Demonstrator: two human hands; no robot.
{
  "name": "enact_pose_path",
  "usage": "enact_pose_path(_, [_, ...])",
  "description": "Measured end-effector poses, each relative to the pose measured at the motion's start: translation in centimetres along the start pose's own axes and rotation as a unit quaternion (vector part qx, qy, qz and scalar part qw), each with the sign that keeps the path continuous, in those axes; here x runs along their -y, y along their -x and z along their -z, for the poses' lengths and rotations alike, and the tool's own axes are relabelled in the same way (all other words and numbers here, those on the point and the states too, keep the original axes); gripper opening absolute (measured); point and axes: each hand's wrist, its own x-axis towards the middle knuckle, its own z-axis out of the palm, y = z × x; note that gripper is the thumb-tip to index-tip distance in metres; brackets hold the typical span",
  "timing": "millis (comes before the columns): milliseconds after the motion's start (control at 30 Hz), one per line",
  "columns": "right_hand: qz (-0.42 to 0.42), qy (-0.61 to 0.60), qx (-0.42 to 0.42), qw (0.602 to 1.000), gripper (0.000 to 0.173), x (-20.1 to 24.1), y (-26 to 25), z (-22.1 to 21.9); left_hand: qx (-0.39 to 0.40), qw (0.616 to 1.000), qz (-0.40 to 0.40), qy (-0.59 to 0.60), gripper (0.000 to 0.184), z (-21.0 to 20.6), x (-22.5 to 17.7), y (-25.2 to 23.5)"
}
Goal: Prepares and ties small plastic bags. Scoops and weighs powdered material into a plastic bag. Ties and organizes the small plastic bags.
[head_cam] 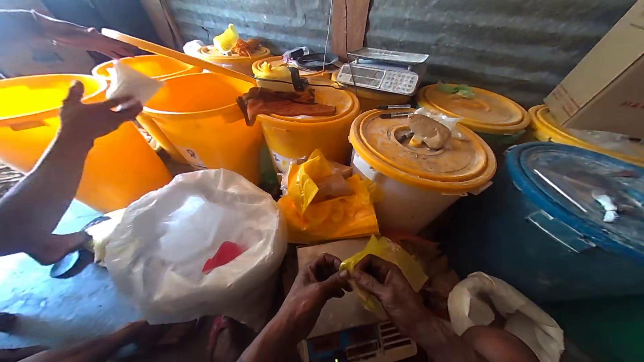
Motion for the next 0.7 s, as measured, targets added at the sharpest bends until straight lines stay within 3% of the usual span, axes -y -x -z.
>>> enact_pose_path(133, [0.0,0.034,-0.001,0.999,0.013,0.1,0.3,-0.1,-0.042,0.998,0.021,-0.036,0.006,-0.3,-0.3,0.3])
enact_pose_path(333, [-0.025,0.088,0.025,0.995,0.023,0.0,0.9,-0.5,-0.024,0.999,0.035,-0.015,0.017,-0.2,0.4,0.3])
enact_pose_path(533, [0.0,0.102,0.017,0.995,0.011,-0.6,1.0,-0.6,-0.005,0.999,0.045,-0.023,0.024,0.0,0.7,0.2])
enact_pose_path(633, [0.015,0.118,-0.004,0.993,0.01,-0.4,1.2,-0.8,0.011,0.998,0.039,-0.044,0.014,0.0,0.5,0.3])
enact_pose_path(700, [0.009,0.135,-0.022,0.991,0.009,-0.3,1.3,-0.9,0.03,0.997,0.027,-0.072,0.021,0.1,0.5,0.4])
